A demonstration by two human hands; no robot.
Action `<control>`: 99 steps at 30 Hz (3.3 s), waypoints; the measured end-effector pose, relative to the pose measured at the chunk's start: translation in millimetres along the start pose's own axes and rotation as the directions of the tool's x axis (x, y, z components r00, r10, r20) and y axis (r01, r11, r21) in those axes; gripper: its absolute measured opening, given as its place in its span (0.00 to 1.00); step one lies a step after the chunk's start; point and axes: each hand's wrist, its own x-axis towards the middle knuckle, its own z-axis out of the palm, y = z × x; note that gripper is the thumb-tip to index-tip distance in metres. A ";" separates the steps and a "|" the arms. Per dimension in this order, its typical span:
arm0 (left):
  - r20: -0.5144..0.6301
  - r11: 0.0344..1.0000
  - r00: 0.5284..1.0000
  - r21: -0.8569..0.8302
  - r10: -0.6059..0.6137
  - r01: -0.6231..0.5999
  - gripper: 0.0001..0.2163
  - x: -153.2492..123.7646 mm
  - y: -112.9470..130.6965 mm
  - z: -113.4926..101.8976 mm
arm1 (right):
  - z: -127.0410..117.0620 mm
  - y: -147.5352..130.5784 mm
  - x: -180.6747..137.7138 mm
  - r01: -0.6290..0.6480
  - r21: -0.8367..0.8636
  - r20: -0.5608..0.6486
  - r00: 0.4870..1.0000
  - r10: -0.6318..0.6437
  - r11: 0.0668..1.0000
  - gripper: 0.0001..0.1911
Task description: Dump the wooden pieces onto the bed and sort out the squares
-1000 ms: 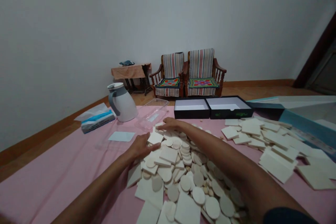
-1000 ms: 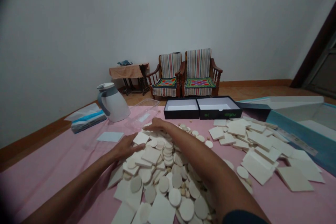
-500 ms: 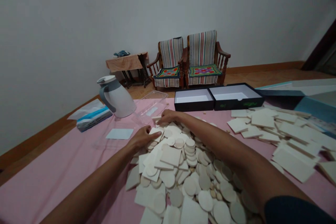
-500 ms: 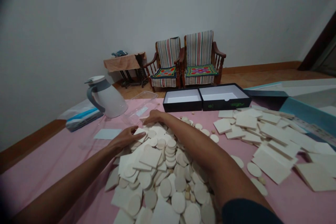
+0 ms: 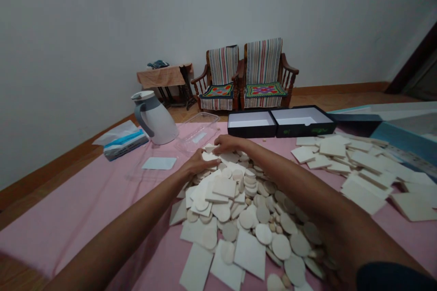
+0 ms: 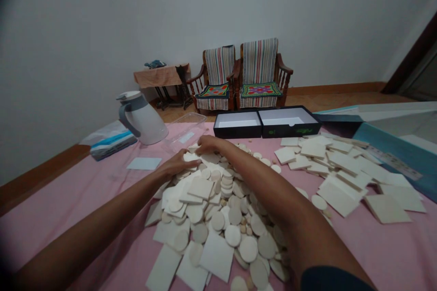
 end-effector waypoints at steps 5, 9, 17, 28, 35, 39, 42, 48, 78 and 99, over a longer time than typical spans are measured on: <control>0.078 0.990 0.992 -0.107 0.099 -0.091 0.33 -1.6 17.8 14.7 | -13.2 7.8 -26.6 -0.015 0.024 -0.059 0.998 0.017 1.000 0.13; 0.113 0.976 0.978 -0.146 0.176 -0.159 0.32 -2.9 32.9 32.6 | -24.8 19.4 -55.2 -0.025 0.069 -0.114 0.993 0.033 0.997 0.15; 0.149 0.958 0.946 -0.055 0.288 -0.283 0.30 -12.5 61.6 90.1 | -31.5 60.7 -109.4 -0.056 0.125 -0.176 0.981 0.077 0.991 0.13; 0.242 0.877 0.851 0.006 0.465 -0.481 0.41 -20.4 82.3 113.3 | -34.8 109.1 -173.3 -0.224 0.063 -0.291 0.928 0.232 0.973 0.12; 0.258 0.828 0.841 0.193 0.475 -0.527 0.35 -48.3 45.5 32.3 | 6.6 62.5 -193.3 -0.078 -0.107 -0.520 0.854 0.011 0.991 0.15; 0.296 0.730 0.831 0.398 0.471 -0.555 0.33 -80.4 8.7 -13.4 | 48.2 17.4 -209.2 0.102 -0.100 -0.475 0.869 -0.137 0.990 0.17; 0.371 0.632 0.796 0.484 0.478 -0.605 0.37 -110.8 -13.2 -36.6 | 70.4 -15.7 -224.9 0.169 -0.099 -0.386 0.902 -0.195 0.981 0.24; 0.528 0.509 0.768 0.579 0.361 -0.637 0.57 -168.3 -48.5 -42.3 | 107.1 -56.5 -248.5 0.259 -0.169 -0.196 0.937 -0.290 0.951 0.47; 0.233 0.360 0.576 0.586 0.783 -0.726 0.34 -121.4 -58.1 18.1 | 158.7 -66.2 -202.1 0.016 -0.447 -0.449 0.861 -0.239 0.894 0.36; 0.075 0.439 0.511 0.414 0.856 -0.797 0.29 -50.3 19.1 70.9 | 72.5 -31.7 -188.0 -0.408 -0.529 -0.596 0.803 0.016 0.744 0.21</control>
